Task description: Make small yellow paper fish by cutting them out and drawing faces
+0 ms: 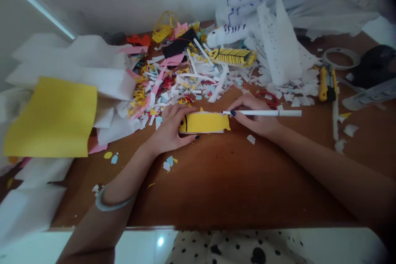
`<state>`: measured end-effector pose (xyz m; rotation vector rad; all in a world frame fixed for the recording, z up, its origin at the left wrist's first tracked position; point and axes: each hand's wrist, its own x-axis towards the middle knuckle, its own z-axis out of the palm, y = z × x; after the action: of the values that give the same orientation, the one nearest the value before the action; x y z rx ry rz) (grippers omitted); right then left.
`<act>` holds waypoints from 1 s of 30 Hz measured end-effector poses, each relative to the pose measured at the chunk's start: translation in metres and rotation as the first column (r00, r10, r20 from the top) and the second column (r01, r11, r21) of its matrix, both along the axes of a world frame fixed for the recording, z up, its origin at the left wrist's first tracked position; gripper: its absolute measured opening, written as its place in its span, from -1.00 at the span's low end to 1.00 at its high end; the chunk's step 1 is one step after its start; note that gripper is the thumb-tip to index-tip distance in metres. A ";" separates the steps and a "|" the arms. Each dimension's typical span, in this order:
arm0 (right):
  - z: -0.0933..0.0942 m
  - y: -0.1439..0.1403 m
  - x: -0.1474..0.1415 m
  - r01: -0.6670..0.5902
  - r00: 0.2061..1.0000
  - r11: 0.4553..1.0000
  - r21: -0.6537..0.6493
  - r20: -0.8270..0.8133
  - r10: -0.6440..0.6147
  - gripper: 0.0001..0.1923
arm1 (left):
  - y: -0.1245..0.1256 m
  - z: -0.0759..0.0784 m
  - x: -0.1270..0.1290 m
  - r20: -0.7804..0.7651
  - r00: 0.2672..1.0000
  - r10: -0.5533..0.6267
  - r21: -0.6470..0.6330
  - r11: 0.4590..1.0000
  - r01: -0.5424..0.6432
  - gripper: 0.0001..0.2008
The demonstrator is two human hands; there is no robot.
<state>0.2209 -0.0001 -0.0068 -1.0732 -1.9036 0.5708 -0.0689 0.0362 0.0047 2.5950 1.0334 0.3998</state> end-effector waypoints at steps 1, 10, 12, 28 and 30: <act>0.000 0.000 0.000 -0.006 1.000 1.000 0.008 0.021 0.006 -0.91 | -0.001 -0.001 0.001 0.005 1.000 0.010 0.017 1.000 -0.011 -0.40; -0.002 -0.001 0.000 -0.026 0.998 0.999 -0.030 0.059 0.027 -0.92 | -0.001 -0.004 0.002 0.006 1.000 0.031 0.025 0.999 -0.031 -0.48; -0.003 -0.001 0.000 -0.017 0.999 1.000 -0.024 0.043 0.018 -0.93 | 0.000 -0.003 0.001 0.018 0.999 0.031 0.024 0.999 -0.031 -0.43; -0.008 -0.001 -0.004 0.091 0.994 0.995 -0.029 -0.055 -0.093 -0.94 | 0.000 0.003 -0.008 0.010 0.997 0.080 0.023 0.997 -0.080 -0.53; -0.009 -0.001 -0.004 0.074 0.995 0.996 -0.051 -0.069 -0.077 -0.92 | -0.001 0.003 -0.006 0.021 0.996 0.085 0.022 0.996 -0.086 -0.53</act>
<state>0.2167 -0.0015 -0.0161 -1.1362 -1.7883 0.6073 -0.0749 0.0348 0.0076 2.5673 1.1423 0.4601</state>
